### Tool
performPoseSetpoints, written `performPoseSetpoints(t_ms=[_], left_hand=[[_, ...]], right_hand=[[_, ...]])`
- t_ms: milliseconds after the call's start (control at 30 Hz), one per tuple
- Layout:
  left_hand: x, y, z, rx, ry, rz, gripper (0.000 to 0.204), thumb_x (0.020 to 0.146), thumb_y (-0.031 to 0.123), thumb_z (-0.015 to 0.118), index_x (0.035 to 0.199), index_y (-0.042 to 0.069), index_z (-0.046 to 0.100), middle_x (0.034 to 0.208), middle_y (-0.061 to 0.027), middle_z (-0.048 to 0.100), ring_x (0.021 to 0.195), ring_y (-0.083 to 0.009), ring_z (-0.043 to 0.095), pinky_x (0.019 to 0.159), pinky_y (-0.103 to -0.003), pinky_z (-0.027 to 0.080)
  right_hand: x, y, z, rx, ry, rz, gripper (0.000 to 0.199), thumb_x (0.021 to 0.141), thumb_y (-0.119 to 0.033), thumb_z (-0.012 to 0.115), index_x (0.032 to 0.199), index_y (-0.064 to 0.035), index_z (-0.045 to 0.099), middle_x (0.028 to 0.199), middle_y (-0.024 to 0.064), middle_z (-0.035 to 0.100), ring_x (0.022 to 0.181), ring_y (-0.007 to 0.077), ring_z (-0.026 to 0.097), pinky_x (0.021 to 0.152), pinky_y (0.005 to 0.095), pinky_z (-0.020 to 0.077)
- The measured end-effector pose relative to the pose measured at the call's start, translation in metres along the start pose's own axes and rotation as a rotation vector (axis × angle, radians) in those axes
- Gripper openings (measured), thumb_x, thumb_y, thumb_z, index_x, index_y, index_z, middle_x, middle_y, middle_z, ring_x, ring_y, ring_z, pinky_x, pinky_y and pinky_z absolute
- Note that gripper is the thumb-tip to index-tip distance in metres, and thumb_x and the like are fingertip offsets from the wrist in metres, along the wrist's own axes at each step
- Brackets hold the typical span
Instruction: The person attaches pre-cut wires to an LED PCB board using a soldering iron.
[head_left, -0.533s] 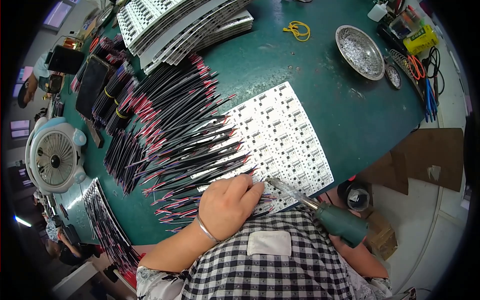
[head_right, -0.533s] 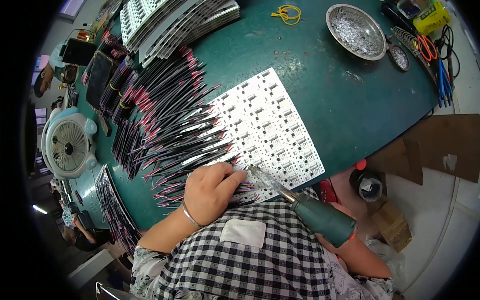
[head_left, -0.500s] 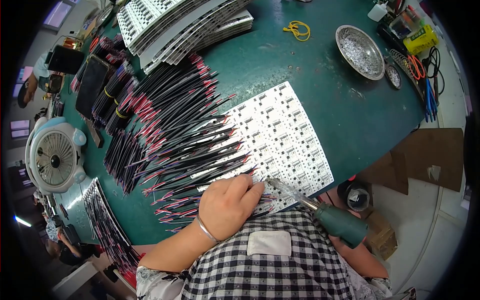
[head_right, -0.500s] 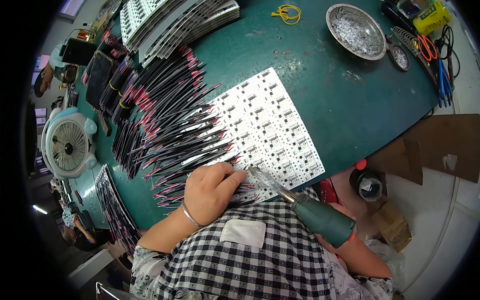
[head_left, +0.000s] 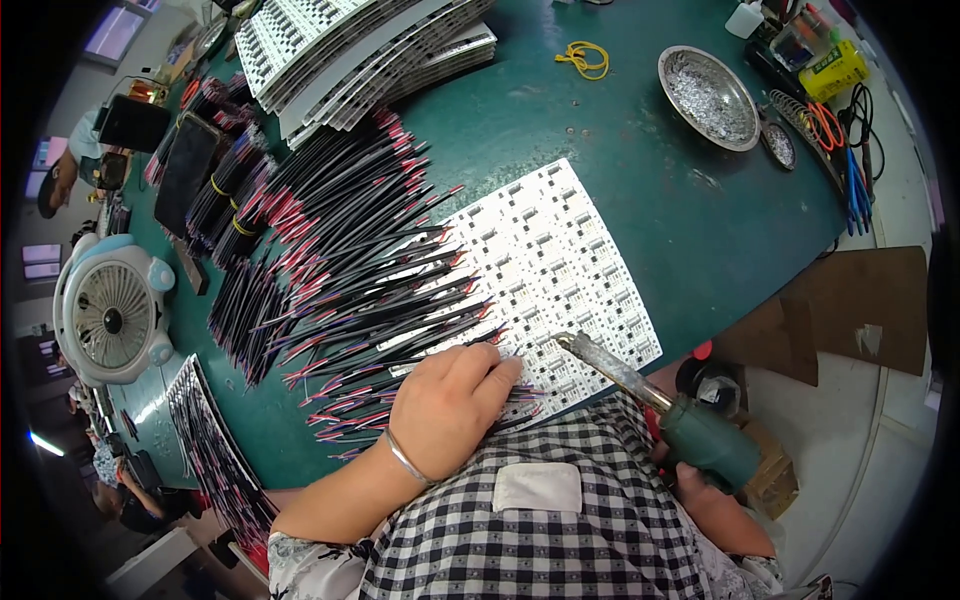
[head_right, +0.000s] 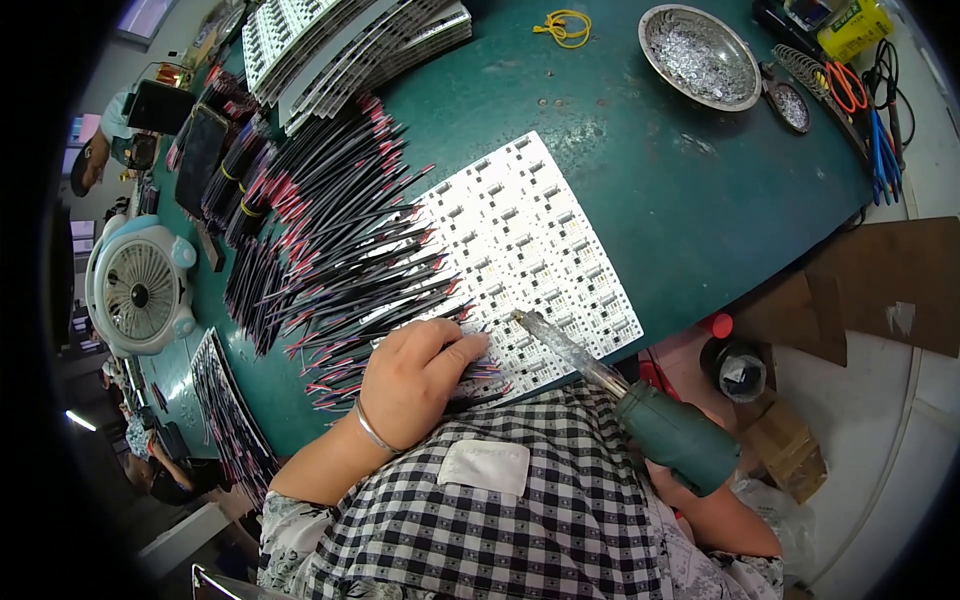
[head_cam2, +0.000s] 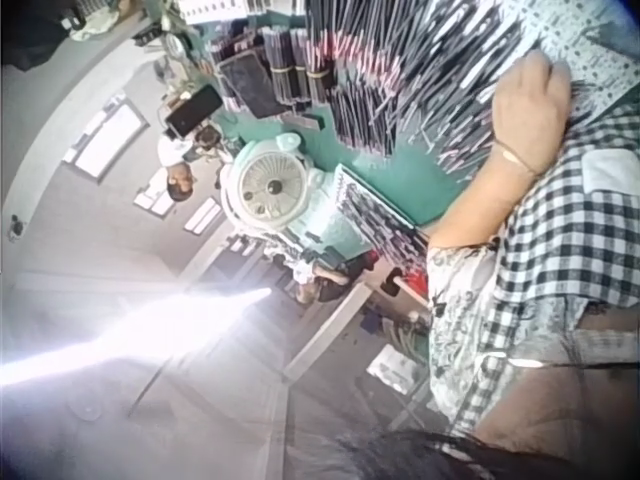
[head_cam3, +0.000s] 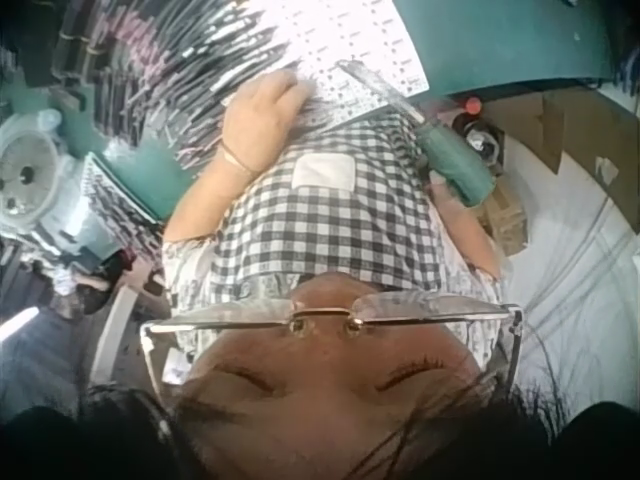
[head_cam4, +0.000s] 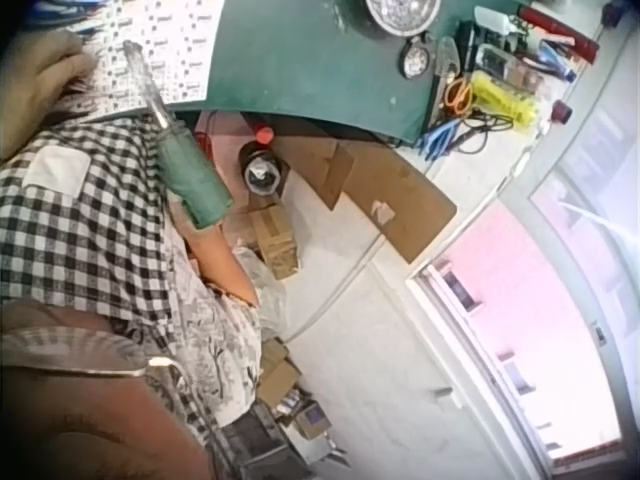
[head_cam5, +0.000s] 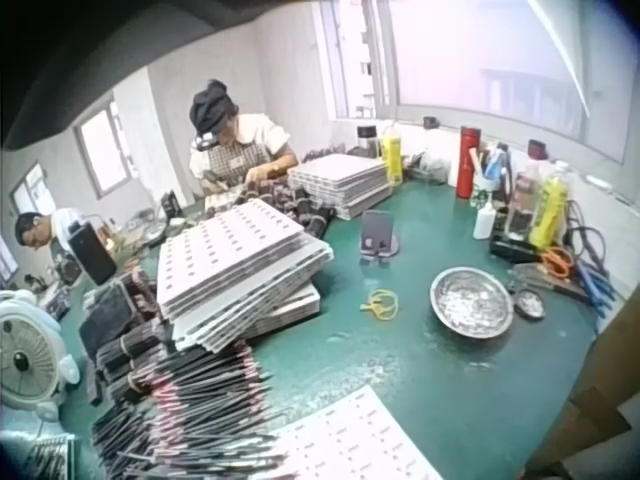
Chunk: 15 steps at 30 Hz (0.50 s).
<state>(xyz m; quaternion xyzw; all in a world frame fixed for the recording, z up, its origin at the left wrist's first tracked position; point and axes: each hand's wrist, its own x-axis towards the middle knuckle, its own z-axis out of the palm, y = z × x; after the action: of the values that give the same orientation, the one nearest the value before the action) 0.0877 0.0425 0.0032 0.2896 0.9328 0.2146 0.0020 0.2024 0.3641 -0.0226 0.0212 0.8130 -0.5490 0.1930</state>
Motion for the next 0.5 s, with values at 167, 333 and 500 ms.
performPoseSetpoints(t_ms=[167, 333, 500], left_hand=[[0.001, 0.002, 0.001, -0.033, 0.16, 0.074, 0.03, 0.072, 0.008, 0.065, 0.101, 0.007, 0.069, 0.088, -0.0065, 0.06, 0.073, -0.0227, 0.06, 0.062, -0.034, 0.049], [-0.004, 0.015, -0.011, 0.014, 0.049, -0.027, 0.032, 0.07, 0.012, 0.069, 0.101, 0.008, 0.063, 0.084, -0.0049, 0.056, 0.067, -0.0221, 0.059, 0.054, -0.035, 0.045], [-0.008, 0.009, 0.001, -0.001, -0.004, -0.062, 0.039, 0.063, 0.012, 0.076, 0.097, 0.01, 0.057, 0.076, -0.0042, 0.054, 0.064, -0.0244, 0.059, 0.053, -0.034, 0.046]], right_hand=[[0.007, -0.002, 0.003, -0.084, 0.035, -0.151, 0.023, 0.079, -0.011, 0.067, 0.101, -0.0035, 0.068, 0.101, 0.0106, 0.069, 0.086, 0.0292, 0.066, 0.08, 0.0381, 0.0488], [0.01, -0.01, -0.002, -0.29, 0.125, -0.409, 0.026, 0.077, -0.007, 0.069, 0.102, -0.0027, 0.067, 0.1, 0.0117, 0.069, 0.088, 0.0295, 0.066, 0.081, 0.0394, 0.0489], [0.006, -0.004, -0.001, -0.171, 0.038, -0.353, 0.028, 0.076, -0.008, 0.069, 0.104, -0.0029, 0.067, 0.1, 0.012, 0.068, 0.091, 0.0305, 0.066, 0.08, 0.0392, 0.0498]])
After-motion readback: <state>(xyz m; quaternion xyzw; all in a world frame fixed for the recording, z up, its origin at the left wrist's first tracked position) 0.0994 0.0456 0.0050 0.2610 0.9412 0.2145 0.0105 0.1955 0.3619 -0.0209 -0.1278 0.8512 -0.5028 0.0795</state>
